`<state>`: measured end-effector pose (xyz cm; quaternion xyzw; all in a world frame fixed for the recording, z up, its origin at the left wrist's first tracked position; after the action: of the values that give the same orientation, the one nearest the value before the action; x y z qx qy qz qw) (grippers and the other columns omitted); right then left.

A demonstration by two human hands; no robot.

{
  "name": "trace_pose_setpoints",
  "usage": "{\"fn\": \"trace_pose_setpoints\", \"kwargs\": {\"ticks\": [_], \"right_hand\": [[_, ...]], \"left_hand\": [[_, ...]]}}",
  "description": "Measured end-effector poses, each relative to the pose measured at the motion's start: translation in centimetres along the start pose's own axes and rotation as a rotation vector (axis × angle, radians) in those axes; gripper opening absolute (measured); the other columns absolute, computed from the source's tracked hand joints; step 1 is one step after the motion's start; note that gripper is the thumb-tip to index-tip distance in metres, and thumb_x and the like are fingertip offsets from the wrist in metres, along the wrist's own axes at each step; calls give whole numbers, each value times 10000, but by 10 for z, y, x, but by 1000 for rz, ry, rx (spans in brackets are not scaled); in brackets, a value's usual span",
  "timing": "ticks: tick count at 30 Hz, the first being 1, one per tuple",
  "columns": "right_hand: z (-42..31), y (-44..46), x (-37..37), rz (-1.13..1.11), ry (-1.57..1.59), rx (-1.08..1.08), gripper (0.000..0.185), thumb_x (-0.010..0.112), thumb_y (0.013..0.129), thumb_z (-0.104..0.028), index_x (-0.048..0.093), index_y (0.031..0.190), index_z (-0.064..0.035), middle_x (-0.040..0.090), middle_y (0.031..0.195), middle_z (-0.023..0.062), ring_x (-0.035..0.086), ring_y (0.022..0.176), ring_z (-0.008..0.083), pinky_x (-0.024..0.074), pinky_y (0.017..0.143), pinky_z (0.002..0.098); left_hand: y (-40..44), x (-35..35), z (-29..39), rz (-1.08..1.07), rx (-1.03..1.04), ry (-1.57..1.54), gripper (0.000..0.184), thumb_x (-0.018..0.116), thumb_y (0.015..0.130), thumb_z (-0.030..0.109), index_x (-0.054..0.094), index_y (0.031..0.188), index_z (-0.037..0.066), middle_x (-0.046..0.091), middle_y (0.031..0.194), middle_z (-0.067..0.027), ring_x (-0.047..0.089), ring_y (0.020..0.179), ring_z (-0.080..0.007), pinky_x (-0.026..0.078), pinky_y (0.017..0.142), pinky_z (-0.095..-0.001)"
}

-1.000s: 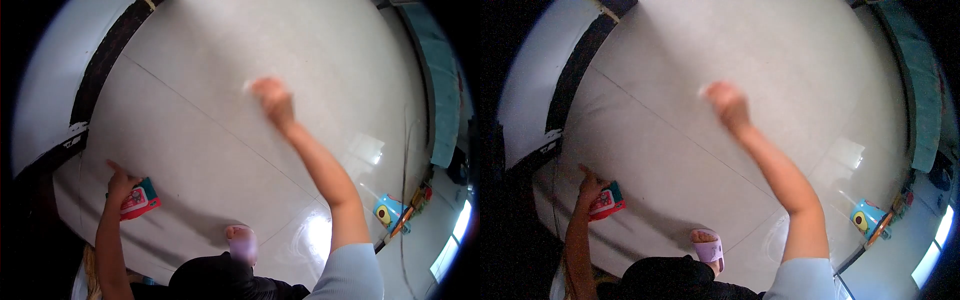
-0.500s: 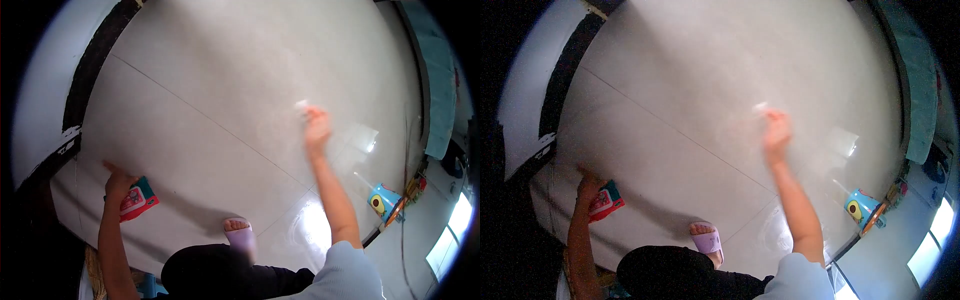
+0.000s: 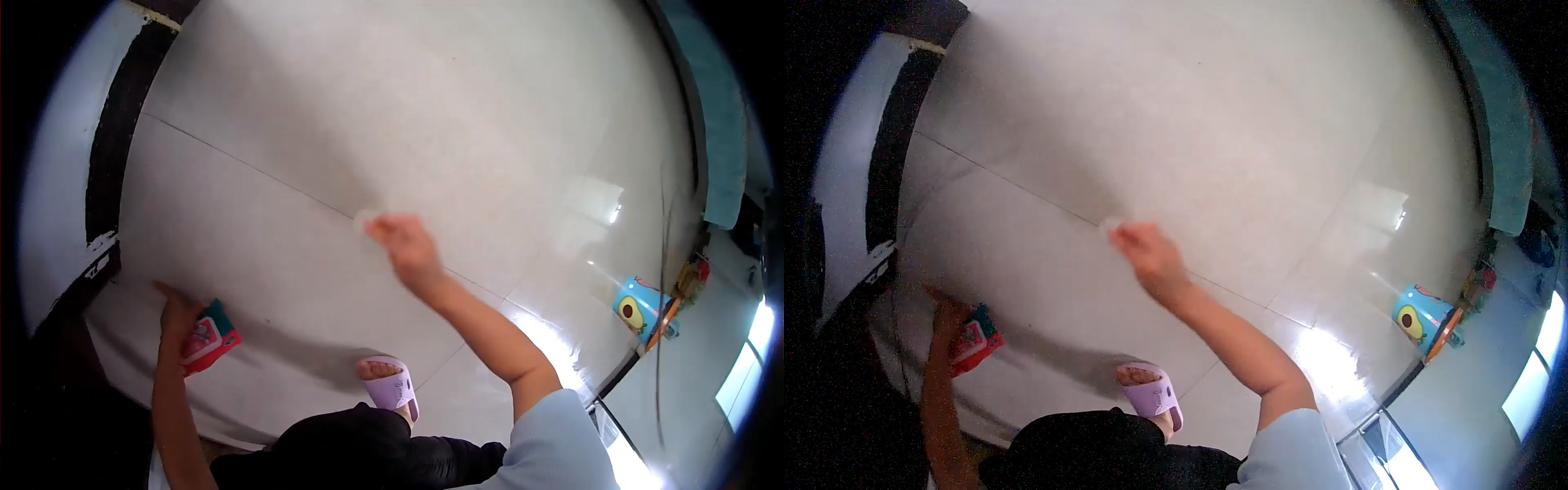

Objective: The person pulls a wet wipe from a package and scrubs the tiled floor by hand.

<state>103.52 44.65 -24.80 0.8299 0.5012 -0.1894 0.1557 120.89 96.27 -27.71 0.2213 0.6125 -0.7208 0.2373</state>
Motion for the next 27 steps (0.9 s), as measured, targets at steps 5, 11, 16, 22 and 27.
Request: {"fn": "trace_pose_setpoints", "kwargs": {"ticks": [5, 11, 16, 22, 27], "right_hand": [[37, 117, -92, 574, -373, 233, 221, 497, 865, -207, 533, 839, 10, 530, 807, 126, 483, 748, 245, 390, 619, 366], [-19, 6, 23, -299, 109, 308, 184, 462, 863, -160, 548, 969, -36, 529, 1020, 173, 490, 980, 291, 374, 892, 398], [-8, 67, -13, 130, -178, -183, 179, 429, 866, -101, 582, 888, -11, 581, 912, 144, 545, 867, 278, 425, 777, 354], [117, 306, -164, 762, -309, 378, 261, 481, 785, -51, 572, 1030, -61, 527, 956, 134, 543, 861, 247, 451, 757, 343], [131, 375, -136, 398, -271, 591, 354, 454, 804, -97, 479, 1152, -36, 504, 1130, 132, 521, 994, 257, 431, 842, 334]], "left_hand": [[-22, -29, 62, -92, -29, 208, 1078, 672, 679, 200, -186, 1248, -122, 566, 1046, -220, 556, 968, -314, 415, 860, -327], [-29, -34, 84, 59, -101, 65, 1118, 681, 685, 216, -237, 1225, -122, 530, 1113, -232, 545, 989, -328, 414, 867, -334], [-43, -42, 113, 54, -158, 14, 1003, 685, 691, 216, -64, 1265, -124, 555, 1084, -217, 548, 992, -324, 422, 856, -338], [-53, -53, 133, 21, -147, -27, 559, 691, 695, 247, 471, 1136, -16, 583, 1056, -180, 561, 981, -308, 420, 860, -355], [-48, -50, 122, -23, -198, 17, 610, 699, 690, 244, 437, 1173, -22, 580, 1064, -174, 560, 980, -312, 411, 877, -359]]}}
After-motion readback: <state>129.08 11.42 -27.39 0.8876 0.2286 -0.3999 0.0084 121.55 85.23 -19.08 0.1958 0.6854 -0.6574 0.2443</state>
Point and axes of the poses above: each hand's wrist, its own y-axis towards the middle knuckle, its own x-axis out of the palm, z = x × y, the point moved 1 cm from there along y, towards the middle knuckle
